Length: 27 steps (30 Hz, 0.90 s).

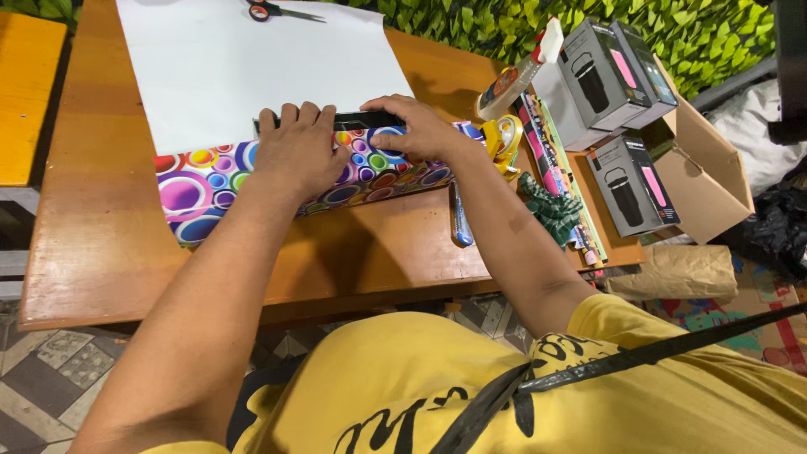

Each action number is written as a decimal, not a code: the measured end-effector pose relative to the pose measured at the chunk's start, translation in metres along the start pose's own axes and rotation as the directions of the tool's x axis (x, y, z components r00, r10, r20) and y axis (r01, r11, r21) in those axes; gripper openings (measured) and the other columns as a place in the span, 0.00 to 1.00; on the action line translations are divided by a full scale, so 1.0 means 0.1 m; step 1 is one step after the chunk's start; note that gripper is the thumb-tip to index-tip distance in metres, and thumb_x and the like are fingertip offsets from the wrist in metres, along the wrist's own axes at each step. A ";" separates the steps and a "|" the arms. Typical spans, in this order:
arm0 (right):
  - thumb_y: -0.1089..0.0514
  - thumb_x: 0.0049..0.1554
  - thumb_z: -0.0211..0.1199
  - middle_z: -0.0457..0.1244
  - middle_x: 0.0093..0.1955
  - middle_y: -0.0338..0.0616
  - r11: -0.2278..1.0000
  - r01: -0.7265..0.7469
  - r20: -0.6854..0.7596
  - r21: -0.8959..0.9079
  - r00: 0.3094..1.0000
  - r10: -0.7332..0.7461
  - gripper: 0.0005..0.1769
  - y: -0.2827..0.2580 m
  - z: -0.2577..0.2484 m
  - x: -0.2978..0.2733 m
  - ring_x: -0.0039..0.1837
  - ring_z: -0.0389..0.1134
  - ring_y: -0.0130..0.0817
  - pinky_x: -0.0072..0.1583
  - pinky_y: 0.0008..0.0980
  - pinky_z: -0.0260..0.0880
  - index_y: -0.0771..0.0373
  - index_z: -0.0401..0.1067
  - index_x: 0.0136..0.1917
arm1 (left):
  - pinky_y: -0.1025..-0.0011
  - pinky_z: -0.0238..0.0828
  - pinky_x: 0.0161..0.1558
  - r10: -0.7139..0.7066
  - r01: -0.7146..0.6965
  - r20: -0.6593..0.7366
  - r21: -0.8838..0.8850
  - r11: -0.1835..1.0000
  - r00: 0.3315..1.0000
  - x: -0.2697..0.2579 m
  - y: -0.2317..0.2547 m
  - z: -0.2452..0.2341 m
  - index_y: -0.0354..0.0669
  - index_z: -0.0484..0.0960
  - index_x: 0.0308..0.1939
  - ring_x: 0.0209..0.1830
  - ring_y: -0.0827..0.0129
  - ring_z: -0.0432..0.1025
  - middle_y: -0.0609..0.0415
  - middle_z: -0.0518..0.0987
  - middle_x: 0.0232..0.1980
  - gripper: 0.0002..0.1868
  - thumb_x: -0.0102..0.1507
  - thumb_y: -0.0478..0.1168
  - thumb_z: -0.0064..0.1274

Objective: The person cuts a sheet of colorful wrapping paper with a utility knife, wipes a black product box with a cloth, and wraps the box in the paper. They fold the paper around the box and secure it with multiple pieces of clear tape from a dispenser.

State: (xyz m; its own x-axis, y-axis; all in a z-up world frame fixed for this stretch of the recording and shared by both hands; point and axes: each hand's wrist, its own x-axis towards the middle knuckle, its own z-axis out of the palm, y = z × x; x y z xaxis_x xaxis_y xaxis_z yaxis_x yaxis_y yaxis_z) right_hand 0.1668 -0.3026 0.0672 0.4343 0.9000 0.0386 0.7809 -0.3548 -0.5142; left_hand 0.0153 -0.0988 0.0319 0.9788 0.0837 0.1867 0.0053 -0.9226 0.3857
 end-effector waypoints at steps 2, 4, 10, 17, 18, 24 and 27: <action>0.45 0.59 0.71 0.65 0.66 0.47 1.000 -0.003 0.004 0.002 1.000 0.003 0.31 0.02 0.02 0.01 0.67 0.65 0.44 0.68 0.40 0.65 0.55 0.68 0.71 | 0.41 0.49 0.64 0.010 -0.010 -0.019 -0.014 1.000 1.000 0.00 -0.02 -0.01 0.40 0.71 0.68 0.64 0.49 0.63 0.43 0.73 0.62 0.33 0.63 0.54 0.50; 0.46 0.58 0.71 0.65 0.66 0.47 1.000 -0.029 0.002 -0.010 1.000 0.029 0.32 0.02 0.03 0.02 0.68 0.65 0.44 0.68 0.40 0.65 0.55 0.68 0.71 | 0.41 0.49 0.64 0.019 -0.019 -0.029 -0.020 1.000 0.999 0.01 -0.03 -0.04 0.39 0.71 0.67 0.64 0.48 0.63 0.43 0.74 0.61 0.34 0.63 0.54 0.50; 0.46 0.56 0.73 0.65 0.64 0.47 0.991 -0.111 -0.001 0.071 0.994 0.112 0.32 0.01 0.09 0.04 0.66 0.66 0.43 0.67 0.38 0.67 0.55 0.69 0.70 | 0.42 0.50 0.65 -0.004 0.006 0.018 -0.072 0.997 1.000 0.03 -0.07 -0.13 0.41 0.74 0.64 0.64 0.49 0.63 0.44 0.74 0.60 0.32 0.63 0.56 0.52; 0.47 0.55 0.75 0.67 0.60 0.45 0.999 -0.029 0.016 0.032 0.999 0.028 0.30 -0.12 0.02 0.04 0.63 0.67 0.39 0.64 0.37 0.66 0.56 0.70 0.67 | 0.39 0.51 0.62 -0.080 0.082 0.157 -0.005 0.997 0.984 0.17 0.02 -0.24 0.46 0.75 0.61 0.64 0.49 0.63 0.45 0.74 0.60 0.31 0.62 0.62 0.51; 0.46 0.53 0.75 0.67 0.59 0.44 0.996 -0.076 0.033 0.046 0.997 0.075 0.30 -0.12 0.02 0.04 0.61 0.68 0.37 0.62 0.35 0.68 0.56 0.71 0.66 | 0.39 0.51 0.61 -0.081 0.080 0.176 0.009 0.997 0.981 0.20 0.03 -0.22 0.46 0.75 0.60 0.64 0.49 0.64 0.45 0.74 0.60 0.32 0.62 0.63 0.51; 0.47 0.52 0.75 0.70 0.60 0.39 0.973 -0.201 0.245 0.113 0.955 0.168 0.35 -0.01 -0.22 0.08 0.59 0.68 0.29 0.61 0.31 0.69 0.53 0.70 0.70 | 0.45 0.59 0.62 -0.053 0.035 0.228 0.084 0.996 0.972 0.22 0.00 -0.15 0.46 0.77 0.59 0.57 0.51 0.74 0.46 0.82 0.53 0.31 0.64 0.65 0.48; 0.48 0.49 0.75 0.69 0.60 0.39 0.897 -0.352 0.412 0.266 0.883 0.225 0.42 0.11 -0.36 0.05 0.57 0.68 0.29 0.58 0.31 0.69 0.50 0.65 0.74 | 0.47 0.62 0.58 -0.040 0.022 0.149 0.115 0.993 0.988 0.19 0.04 -0.16 0.48 0.78 0.58 0.54 0.52 0.74 0.46 0.82 0.53 0.30 0.63 0.65 0.49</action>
State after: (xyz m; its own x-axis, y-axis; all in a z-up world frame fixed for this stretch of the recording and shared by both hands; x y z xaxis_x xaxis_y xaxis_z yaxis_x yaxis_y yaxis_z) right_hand 0.1934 -0.3105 0.0925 0.3740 0.8194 -0.4345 0.4284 -0.5681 -0.7026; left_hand 0.0305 -0.0947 0.0518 0.9974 0.0630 0.0344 0.0507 -0.9576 0.2836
